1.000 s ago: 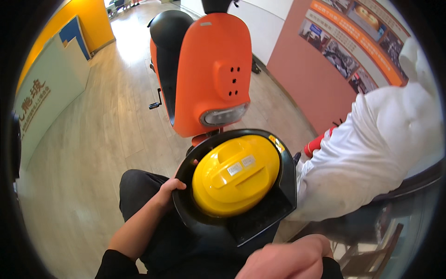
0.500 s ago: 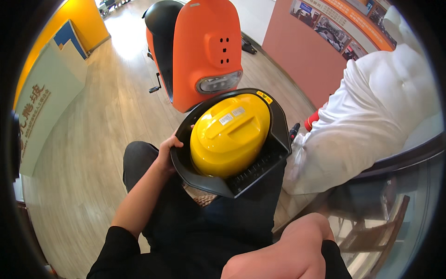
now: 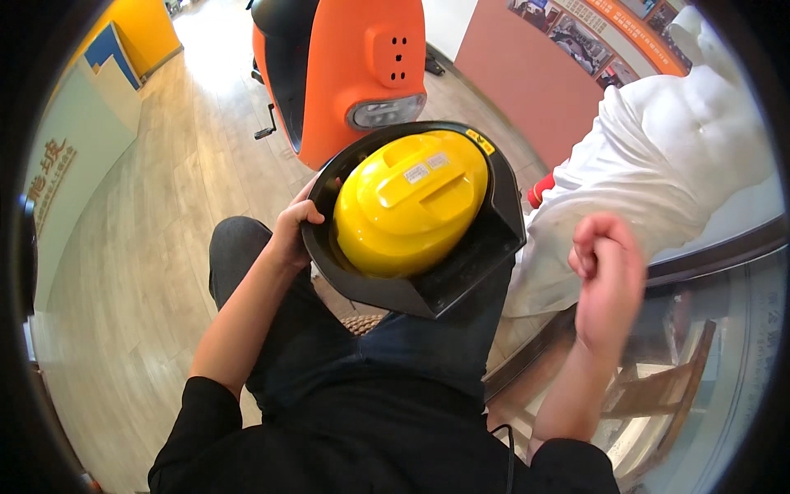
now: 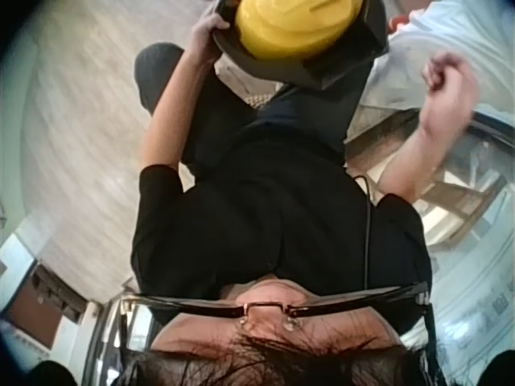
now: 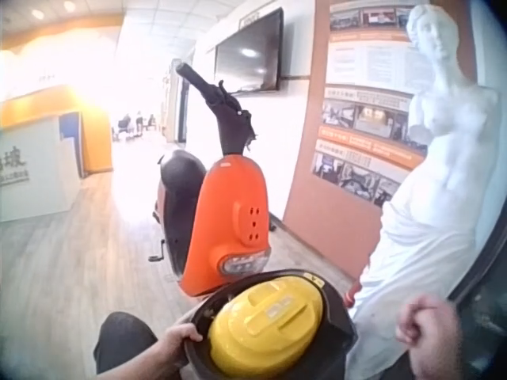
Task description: Using a power drill to unscrew and remove a front fairing/headlight assembly from an electric scooter.
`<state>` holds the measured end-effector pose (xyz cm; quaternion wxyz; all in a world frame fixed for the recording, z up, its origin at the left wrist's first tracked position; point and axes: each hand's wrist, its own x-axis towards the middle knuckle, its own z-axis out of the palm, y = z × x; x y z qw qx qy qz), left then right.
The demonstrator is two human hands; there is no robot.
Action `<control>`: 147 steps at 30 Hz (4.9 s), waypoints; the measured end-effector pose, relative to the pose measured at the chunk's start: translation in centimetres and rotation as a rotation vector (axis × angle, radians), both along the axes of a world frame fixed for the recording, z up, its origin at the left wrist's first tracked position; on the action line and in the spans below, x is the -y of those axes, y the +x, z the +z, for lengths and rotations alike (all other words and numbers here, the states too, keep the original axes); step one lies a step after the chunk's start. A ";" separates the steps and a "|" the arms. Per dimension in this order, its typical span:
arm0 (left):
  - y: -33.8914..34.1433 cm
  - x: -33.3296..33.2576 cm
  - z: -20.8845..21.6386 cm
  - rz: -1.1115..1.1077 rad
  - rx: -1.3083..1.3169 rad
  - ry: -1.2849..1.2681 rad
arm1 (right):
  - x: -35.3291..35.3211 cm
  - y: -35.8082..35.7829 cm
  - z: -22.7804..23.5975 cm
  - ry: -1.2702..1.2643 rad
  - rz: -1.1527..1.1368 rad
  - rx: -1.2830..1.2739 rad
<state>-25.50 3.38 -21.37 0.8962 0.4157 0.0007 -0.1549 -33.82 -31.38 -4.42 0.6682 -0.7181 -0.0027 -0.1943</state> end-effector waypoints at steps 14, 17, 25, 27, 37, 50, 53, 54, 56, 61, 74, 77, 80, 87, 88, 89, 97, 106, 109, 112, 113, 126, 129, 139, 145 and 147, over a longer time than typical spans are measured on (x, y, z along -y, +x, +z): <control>4.0 3.0 6.2 -0.098 0.244 0.259 | 6.1 3.9 -13.3 0.239 0.076 -0.543; 5.1 3.8 8.1 -0.107 0.402 0.401 | 4.3 5.5 -11.0 0.361 0.197 -0.547; 1.9 3.2 7.2 0.408 1.888 1.116 | 3.8 7.7 -10.1 0.567 0.098 -0.539; -0.4 4.3 8.5 0.288 1.704 1.249 | 3.3 8.1 -9.8 0.606 0.117 -0.554; 9.5 6.8 12.9 0.332 1.679 0.995 | 5.1 15.6 -7.6 0.477 0.165 -0.547; 15.2 5.8 13.5 0.522 1.462 0.940 | 4.7 28.3 0.7 -0.315 0.083 -0.429; 15.8 5.5 14.0 0.567 1.446 0.912 | 2.9 30.8 3.0 -0.610 0.138 -0.357; 15.8 5.4 14.7 0.592 1.430 0.892 | 2.7 31.9 3.1 -0.616 0.131 -0.348; 15.6 4.5 15.7 0.536 1.477 0.910 | 2.4 35.0 2.3 -0.955 0.211 -0.096; 15.2 4.6 16.2 0.551 1.454 0.909 | -3.7 38.7 5.2 -1.063 0.461 -0.101; 18.4 4.9 11.1 0.513 1.527 0.677 | -2.3 41.3 2.8 -1.234 0.651 -0.270; 18.6 4.9 10.9 0.499 1.560 0.655 | -1.0 40.8 3.2 -1.209 0.696 -0.447; 18.5 5.0 10.9 0.477 1.578 0.669 | -0.2 40.3 2.7 -1.265 0.730 -0.503; 18.4 5.6 11.1 0.427 1.631 0.679 | 0.0 41.7 0.5 -1.232 0.875 -0.466; 18.3 5.7 11.0 0.421 1.637 0.684 | -0.7 41.8 0.5 -1.218 0.921 -0.445; 18.2 5.6 11.1 0.414 1.644 0.691 | -1.2 42.0 0.5 -1.202 0.968 -0.423; 17.6 6.2 11.6 0.434 1.617 0.680 | -3.4 44.3 -0.5 -1.351 1.162 -0.017; 16.7 5.1 13.9 0.393 1.571 0.775 | -3.7 44.0 -3.0 -1.046 1.313 0.058; 16.0 4.0 14.7 0.430 1.555 0.860 | -3.5 42.8 -2.8 -1.031 1.331 0.036; 16.2 2.6 13.5 0.890 1.312 0.790 | -2.7 40.8 -3.1 -0.939 1.278 0.149; 15.9 2.3 12.1 1.077 1.109 0.749 | -2.6 39.7 -2.9 -0.932 1.279 0.151; -1.0 1.5 -6.6 0.071 -0.286 0.127 | 2.3 31.0 -0.6 -0.937 0.965 0.131; -2.7 4.8 -6.0 -0.113 0.670 0.595 | 4.9 29.9 -2.5 -0.863 0.823 0.128; -1.6 14.1 0.3 0.372 0.615 0.626 | 12.4 25.2 -8.2 -0.575 0.574 0.061; -1.2 14.4 -2.7 0.321 0.822 0.945 | 13.3 21.6 -8.4 -0.613 0.478 -0.001; -2.0 15.9 -2.2 0.469 0.598 0.661 | 13.1 20.5 -8.4 -0.680 0.432 0.072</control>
